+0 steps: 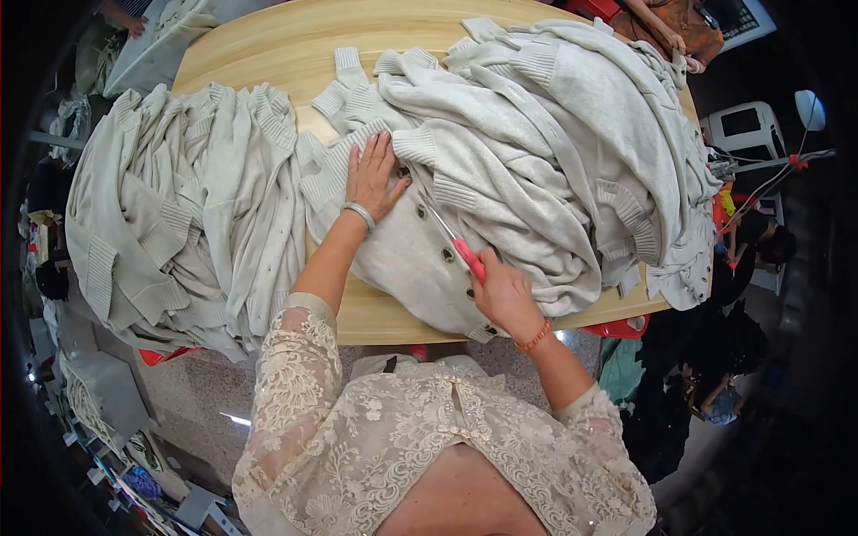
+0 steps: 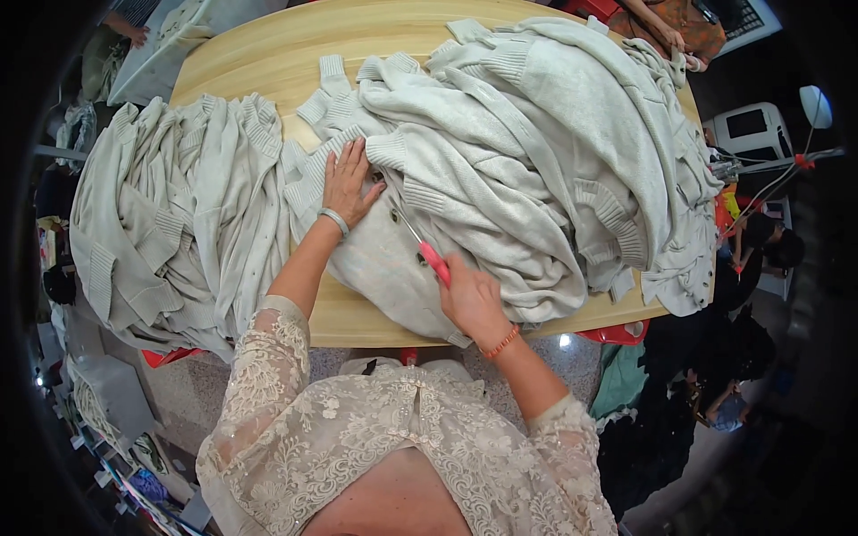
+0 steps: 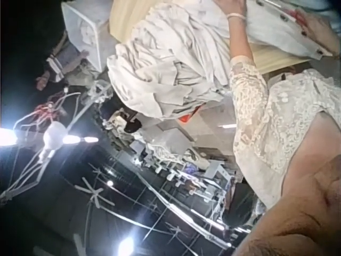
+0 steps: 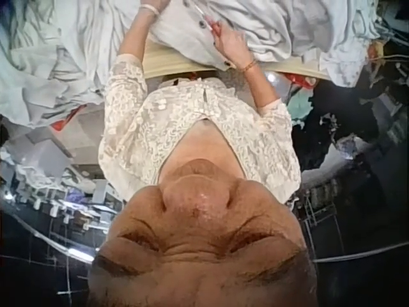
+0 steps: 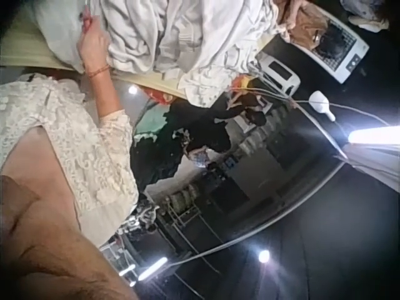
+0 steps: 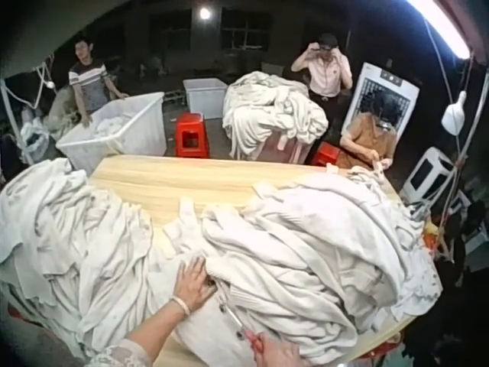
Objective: Trimming loose threads from a large pile of sweaters using scissors in a garment factory.
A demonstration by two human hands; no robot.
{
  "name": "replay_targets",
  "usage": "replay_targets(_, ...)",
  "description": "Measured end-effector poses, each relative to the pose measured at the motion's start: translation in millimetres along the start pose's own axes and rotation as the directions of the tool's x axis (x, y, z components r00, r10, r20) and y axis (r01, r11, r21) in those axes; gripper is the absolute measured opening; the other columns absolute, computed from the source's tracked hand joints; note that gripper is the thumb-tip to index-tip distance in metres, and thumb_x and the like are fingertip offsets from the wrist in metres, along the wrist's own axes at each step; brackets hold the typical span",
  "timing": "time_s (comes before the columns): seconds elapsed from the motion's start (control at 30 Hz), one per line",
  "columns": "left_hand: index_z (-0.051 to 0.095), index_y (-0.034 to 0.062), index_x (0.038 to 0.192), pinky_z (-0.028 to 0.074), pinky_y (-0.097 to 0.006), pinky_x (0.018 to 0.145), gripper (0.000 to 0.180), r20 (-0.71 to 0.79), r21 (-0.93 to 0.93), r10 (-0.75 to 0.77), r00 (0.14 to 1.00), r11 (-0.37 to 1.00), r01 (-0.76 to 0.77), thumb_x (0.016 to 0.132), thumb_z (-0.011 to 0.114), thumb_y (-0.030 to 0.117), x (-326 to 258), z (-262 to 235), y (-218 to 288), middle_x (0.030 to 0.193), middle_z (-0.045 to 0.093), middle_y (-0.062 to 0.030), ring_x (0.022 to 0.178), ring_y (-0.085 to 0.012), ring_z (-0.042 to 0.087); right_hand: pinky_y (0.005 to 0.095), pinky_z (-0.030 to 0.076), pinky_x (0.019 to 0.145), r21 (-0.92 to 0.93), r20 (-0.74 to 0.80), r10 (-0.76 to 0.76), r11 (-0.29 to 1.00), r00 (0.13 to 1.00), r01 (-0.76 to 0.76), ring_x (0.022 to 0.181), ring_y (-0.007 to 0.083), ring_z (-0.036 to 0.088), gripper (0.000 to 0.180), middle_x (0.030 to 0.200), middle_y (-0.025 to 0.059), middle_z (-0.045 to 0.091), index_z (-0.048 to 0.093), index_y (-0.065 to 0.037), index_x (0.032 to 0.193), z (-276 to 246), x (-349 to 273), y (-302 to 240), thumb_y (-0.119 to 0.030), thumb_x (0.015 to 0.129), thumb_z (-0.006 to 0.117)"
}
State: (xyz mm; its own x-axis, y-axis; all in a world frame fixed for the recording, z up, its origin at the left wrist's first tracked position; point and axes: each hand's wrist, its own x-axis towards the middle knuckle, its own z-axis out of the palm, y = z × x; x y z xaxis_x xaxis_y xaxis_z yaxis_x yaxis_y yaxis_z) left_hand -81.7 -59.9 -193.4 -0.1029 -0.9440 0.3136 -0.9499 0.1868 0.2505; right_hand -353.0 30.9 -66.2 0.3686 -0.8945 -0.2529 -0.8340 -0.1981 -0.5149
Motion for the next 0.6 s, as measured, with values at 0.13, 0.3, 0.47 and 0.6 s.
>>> replay_targets(0.13,0.039,0.0074,0.141,0.008,-0.05,0.116,0.07,0.081,0.028,-0.028,0.996,0.999,0.026,0.085,0.061,0.044,1,-3,5,0.155,0.024,-0.0101,0.144,-0.0277,0.019,0.0517,0.047,0.063,-0.026,-0.086,-0.097,0.995,0.992,0.095,0.065,0.0412,0.062,0.018,0.067,0.0212,0.062,0.05,-0.004,0.096,0,44,-25,-0.018,0.087,0.057)
replay_targets(0.3,0.039,0.0084,0.141,0.007,-0.05,0.116,0.066,0.054,0.0,-0.026,0.998,1.0,0.026,0.087,0.057,0.044,-4,2,1,0.155,0.022,-0.0104,0.144,-0.0279,0.017,0.0508,0.048,0.064,-0.06,-0.019,-0.054,0.997,0.998,0.053,0.068,0.0408,0.063,0.02,0.068,0.0211,0.063,0.051,-0.003,0.094,-1,29,-20,-0.02,0.087,0.059)
replay_targets(0.47,0.035,0.0065,0.144,0.005,-0.052,0.116,0.063,0.055,0.074,-0.08,0.995,0.994,0.076,0.091,0.053,0.037,-16,5,17,0.156,0.02,-0.013,0.145,-0.0301,0.015,0.0517,0.047,0.065,-0.045,0.102,0.051,0.998,0.993,-0.046,0.07,0.0419,0.062,0.022,0.07,0.0218,0.062,0.05,-0.006,0.097,-4,-16,-11,-0.024,0.088,0.06)
replay_targets(0.6,0.027,0.001,0.146,0.006,-0.053,0.116,0.068,0.15,-0.103,-0.04,0.988,0.993,0.056,0.091,0.052,0.031,-50,4,70,0.154,0.022,-0.0189,0.144,-0.0329,0.017,0.0517,0.047,0.063,0.009,0.053,0.058,0.998,0.997,-0.059,0.068,0.0422,0.062,0.021,0.068,0.0215,0.061,0.05,-0.006,0.097,-10,-24,-7,-0.022,0.089,0.059)
